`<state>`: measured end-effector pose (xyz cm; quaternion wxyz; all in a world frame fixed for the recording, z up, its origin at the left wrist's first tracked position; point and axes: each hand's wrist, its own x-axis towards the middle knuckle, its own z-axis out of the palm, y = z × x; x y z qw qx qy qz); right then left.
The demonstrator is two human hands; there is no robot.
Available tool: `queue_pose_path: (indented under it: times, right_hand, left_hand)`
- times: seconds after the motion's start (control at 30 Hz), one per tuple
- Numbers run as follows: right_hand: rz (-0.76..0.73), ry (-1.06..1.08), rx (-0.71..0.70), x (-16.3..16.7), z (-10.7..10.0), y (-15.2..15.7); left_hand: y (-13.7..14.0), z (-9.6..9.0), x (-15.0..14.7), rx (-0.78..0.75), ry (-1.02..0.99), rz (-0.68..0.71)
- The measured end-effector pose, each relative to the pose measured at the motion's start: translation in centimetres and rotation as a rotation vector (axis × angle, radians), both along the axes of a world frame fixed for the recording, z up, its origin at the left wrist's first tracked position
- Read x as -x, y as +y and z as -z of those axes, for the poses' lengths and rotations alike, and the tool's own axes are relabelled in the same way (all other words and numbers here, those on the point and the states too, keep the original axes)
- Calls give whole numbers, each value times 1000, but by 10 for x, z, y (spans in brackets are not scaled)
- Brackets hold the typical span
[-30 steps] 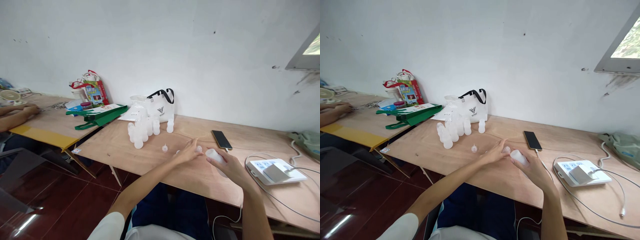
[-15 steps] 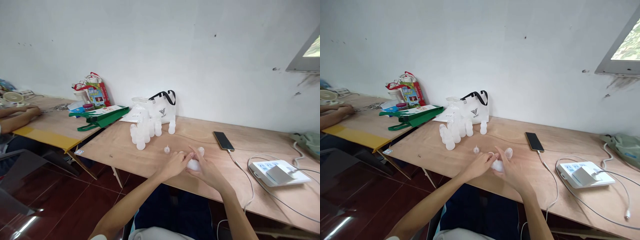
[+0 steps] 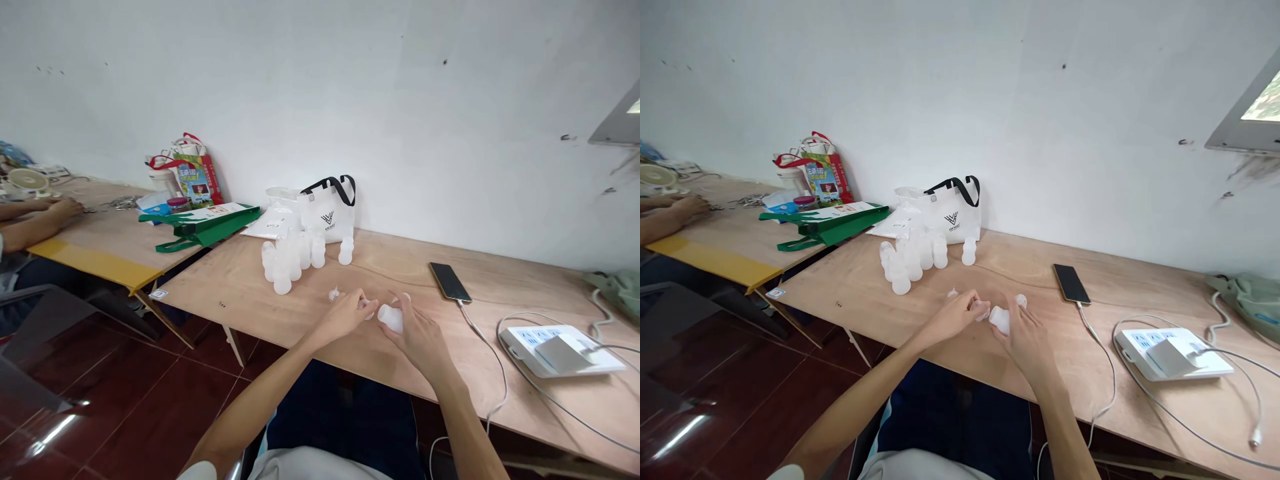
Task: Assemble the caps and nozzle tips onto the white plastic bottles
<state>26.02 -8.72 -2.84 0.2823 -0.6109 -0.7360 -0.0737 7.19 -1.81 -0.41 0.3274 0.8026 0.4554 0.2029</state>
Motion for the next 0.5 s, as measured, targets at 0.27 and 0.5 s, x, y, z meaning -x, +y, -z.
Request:
queue_pose_path:
  times: [0.27,0.5]
  right_hand:
    - [145,303,76,-21,-15,-4]
    - [138,301,157,-25,-24,-9]
  left_hand:
    - [14,24,-15,-307,283,104]
    - [37,37,-38,-316,355,156]
